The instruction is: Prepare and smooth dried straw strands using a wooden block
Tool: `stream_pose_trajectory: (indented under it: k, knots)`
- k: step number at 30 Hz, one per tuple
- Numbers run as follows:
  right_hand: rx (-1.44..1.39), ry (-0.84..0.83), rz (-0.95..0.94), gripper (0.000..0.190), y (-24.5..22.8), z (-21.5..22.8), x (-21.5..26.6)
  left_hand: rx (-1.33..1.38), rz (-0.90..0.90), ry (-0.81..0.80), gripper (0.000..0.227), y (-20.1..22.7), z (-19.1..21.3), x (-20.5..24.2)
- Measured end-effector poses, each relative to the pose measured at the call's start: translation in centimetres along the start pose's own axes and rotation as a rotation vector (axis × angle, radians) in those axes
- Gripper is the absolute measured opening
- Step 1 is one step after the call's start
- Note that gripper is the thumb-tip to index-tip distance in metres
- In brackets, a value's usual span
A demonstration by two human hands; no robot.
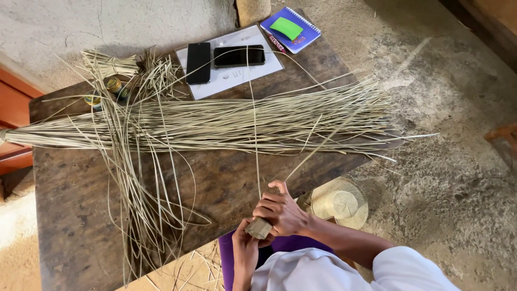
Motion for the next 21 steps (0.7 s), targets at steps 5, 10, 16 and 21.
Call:
stream_pose_trajectory:
  k: [5,10,16,21]
  knots:
    - [0.083,-0.19,-0.13,0.014,0.0,0.0,-0.1,-0.387,-0.17,0.143,0.008,0.1,0.5,-0.2]
    - [0.07,-0.336,-0.295,0.019,0.0,-1.4,0.8,-0.837,-0.42,0.287,0.004,1.7,0.2,0.6]
    - [0.081,-0.173,-0.35,0.026,-0.4,-1.1,0.5,-0.88,-0.376,0.269,0.01,1.5,-0.1,0.7]
    - [0.248,-0.062,-0.259,0.021,-0.3,-1.2,-0.2,-0.902,-0.346,0.297,0.013,2.6,-0.8,1.0]
Point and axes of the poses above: each hand's wrist, its own x-axis away from the middle knuckle, its own z-axis out of the back of the hand, y = z × x, the point moved 6 cm from there along -x, towards the middle knuckle, and after that the axes turned 7 degrees about z, right-handed, at the moved point
